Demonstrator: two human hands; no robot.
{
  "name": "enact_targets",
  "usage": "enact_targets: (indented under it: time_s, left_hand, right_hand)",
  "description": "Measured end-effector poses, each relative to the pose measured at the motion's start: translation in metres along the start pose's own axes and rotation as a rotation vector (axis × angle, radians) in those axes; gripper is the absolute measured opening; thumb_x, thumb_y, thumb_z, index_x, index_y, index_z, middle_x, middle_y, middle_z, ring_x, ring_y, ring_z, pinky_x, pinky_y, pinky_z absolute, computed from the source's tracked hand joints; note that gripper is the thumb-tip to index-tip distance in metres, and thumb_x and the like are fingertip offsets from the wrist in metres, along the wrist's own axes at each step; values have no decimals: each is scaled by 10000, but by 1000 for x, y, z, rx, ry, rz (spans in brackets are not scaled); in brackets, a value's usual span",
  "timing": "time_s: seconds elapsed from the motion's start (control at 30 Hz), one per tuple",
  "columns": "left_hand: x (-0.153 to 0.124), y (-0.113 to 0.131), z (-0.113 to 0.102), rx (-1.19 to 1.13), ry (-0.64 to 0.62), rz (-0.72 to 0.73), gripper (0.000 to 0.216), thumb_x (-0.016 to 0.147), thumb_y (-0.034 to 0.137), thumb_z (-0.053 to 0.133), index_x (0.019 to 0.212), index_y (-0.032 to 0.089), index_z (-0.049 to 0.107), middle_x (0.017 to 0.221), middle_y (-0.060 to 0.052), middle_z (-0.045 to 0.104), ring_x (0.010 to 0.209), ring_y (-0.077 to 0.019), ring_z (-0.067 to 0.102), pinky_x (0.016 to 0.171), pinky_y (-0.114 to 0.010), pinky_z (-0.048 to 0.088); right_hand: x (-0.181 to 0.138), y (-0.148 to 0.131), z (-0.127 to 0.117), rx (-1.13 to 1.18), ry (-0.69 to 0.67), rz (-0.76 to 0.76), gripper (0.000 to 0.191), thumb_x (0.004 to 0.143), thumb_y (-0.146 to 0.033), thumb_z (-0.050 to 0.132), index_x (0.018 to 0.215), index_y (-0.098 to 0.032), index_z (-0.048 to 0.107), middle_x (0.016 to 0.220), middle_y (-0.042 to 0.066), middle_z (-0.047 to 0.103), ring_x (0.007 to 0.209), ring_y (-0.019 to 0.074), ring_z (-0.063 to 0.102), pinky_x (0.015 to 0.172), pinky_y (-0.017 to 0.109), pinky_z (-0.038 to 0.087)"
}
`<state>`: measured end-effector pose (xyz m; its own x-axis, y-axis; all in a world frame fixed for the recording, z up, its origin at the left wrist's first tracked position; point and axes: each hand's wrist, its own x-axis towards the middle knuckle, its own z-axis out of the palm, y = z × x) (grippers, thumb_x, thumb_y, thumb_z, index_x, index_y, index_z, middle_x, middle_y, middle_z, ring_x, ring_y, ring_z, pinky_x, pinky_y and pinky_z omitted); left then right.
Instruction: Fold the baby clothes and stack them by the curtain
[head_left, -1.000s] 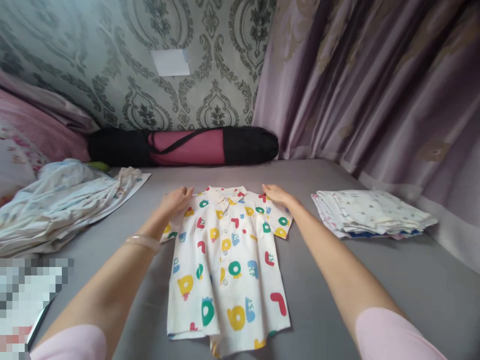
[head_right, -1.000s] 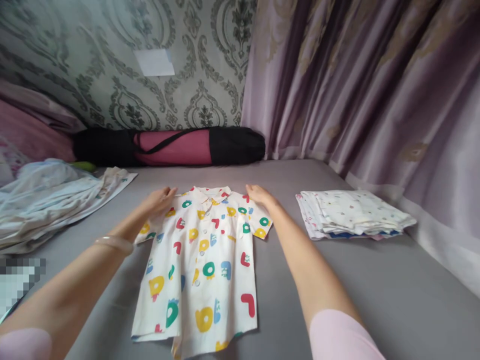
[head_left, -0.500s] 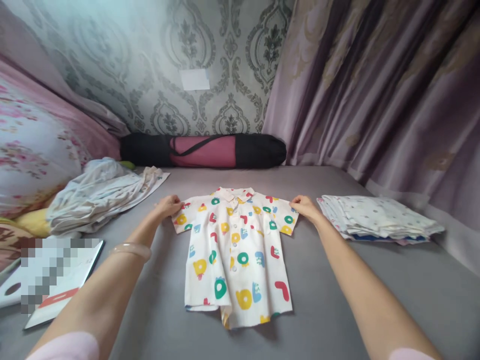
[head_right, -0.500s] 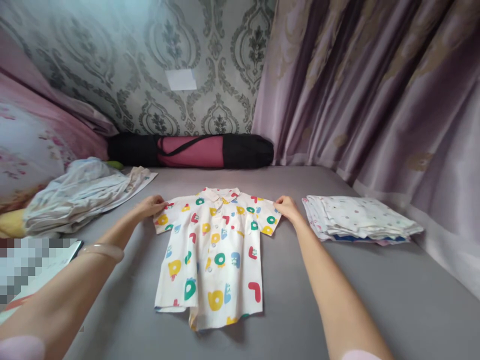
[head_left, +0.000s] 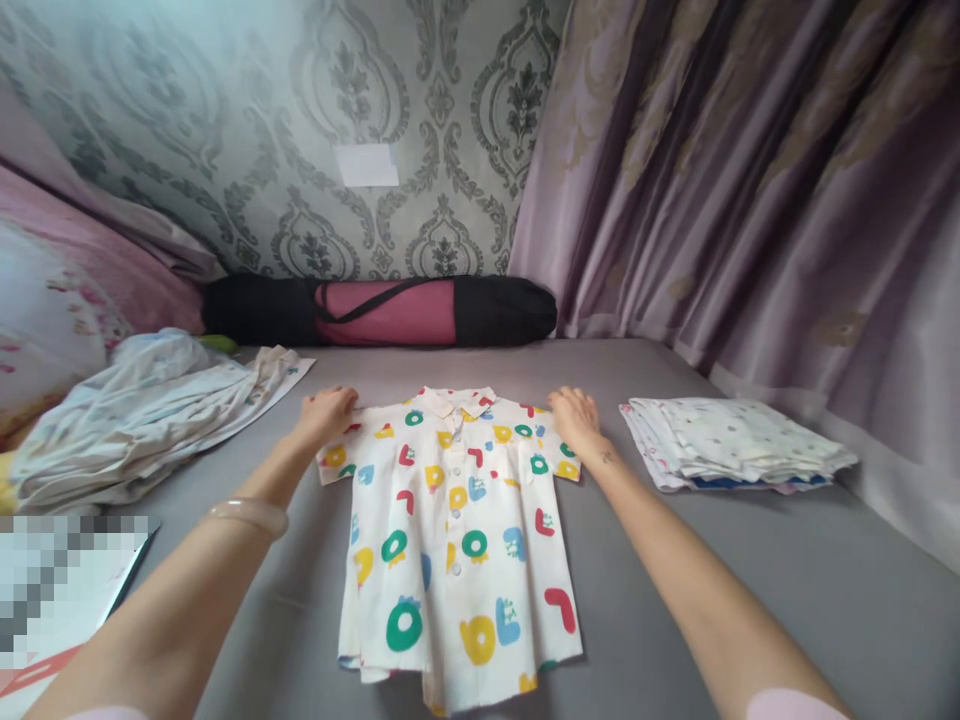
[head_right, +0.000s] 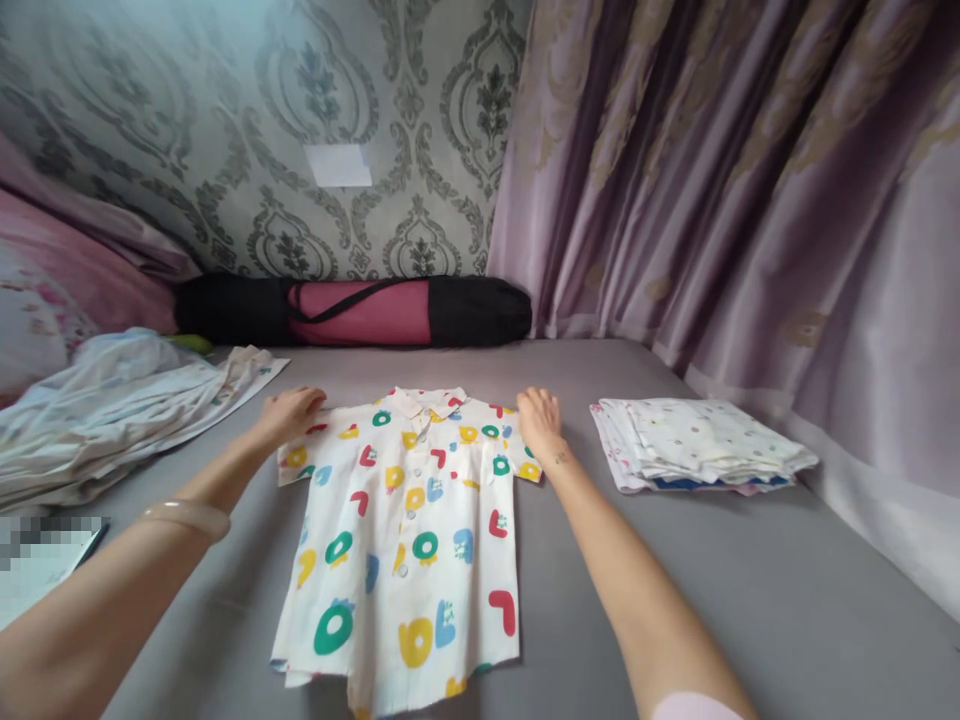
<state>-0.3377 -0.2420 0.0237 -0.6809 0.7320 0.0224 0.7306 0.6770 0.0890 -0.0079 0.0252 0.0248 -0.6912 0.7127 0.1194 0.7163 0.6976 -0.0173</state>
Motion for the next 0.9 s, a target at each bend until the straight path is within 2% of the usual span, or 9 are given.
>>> enact_targets:
  time_s: [0.1,0.2,0.33,0.43,0.5,0.57,0.7,0.8,0.9]
  left_hand:
    - [21,32,3,-106,-86,48,319,903,272,386,1055,213,661,1129,-95,686,1097,-275,594,874,-372,410]
    - [35,53,9,-152,-131,72,296,864,358,464,969,199,690,1035,-90,714,1020,-282,620,845,-375,413]
    - [41,56,9,-212,-184,107,346,803,469,535,938,187,683,875,-65,717,814,-231,638,738,-322,425]
    - [39,53,9,-252,-201,168,292,796,445,544,841,180,660,806,-45,692,740,-193,604,675,-279,414]
    - [36,52,14,-273,-166,197,252,836,392,499,847,176,627,831,-52,677,765,-187,589,685,-270,412]
    - [32,52,22,-272,-74,215,265,906,360,399,956,180,587,885,-68,664,796,-195,586,710,-280,413]
    - [24,49,39,-109,105,294,302,980,323,271,1037,186,534,932,-111,649,857,-236,600,778,-327,419]
    - [23,46,45,-23,134,303,301,986,301,279,1015,165,546,985,-142,642,941,-255,597,841,-346,413]
    - [24,48,44,5,111,229,314,987,338,308,1048,152,554,1022,-143,638,975,-257,597,856,-345,412]
  right_hand:
    - [28,-27,3,162,-116,-73,347,984,-230,360,1069,-219,696,1145,105,676,1084,236,581,863,309,379]
    - [48,-45,9,203,-152,-95,286,965,-277,437,1047,-225,706,1135,85,687,1056,220,599,819,283,391]
    - [58,-50,13,236,-187,-103,196,900,-295,572,1035,-218,691,1074,64,699,999,208,612,789,270,400]
    - [54,-50,14,239,-178,-123,156,907,-256,559,1006,-205,668,1115,77,667,1045,215,579,833,277,392]
    - [48,-51,15,230,-123,-146,174,946,-229,492,1047,-185,627,1119,97,650,1055,220,565,848,285,385]
    - [42,-54,17,207,-51,-158,223,985,-200,395,1111,-158,573,1072,121,651,1015,224,572,825,294,385]
    - [33,-57,26,125,40,-186,280,1007,-181,290,1139,-147,535,1079,142,638,1013,244,555,817,318,378]
    - [33,-54,35,92,93,-212,271,1009,-227,313,1118,-163,553,1137,130,618,1055,247,526,868,323,366]
    - [36,-51,39,80,108,-164,265,997,-290,368,1106,-168,576,1128,121,615,1062,253,521,915,338,356]
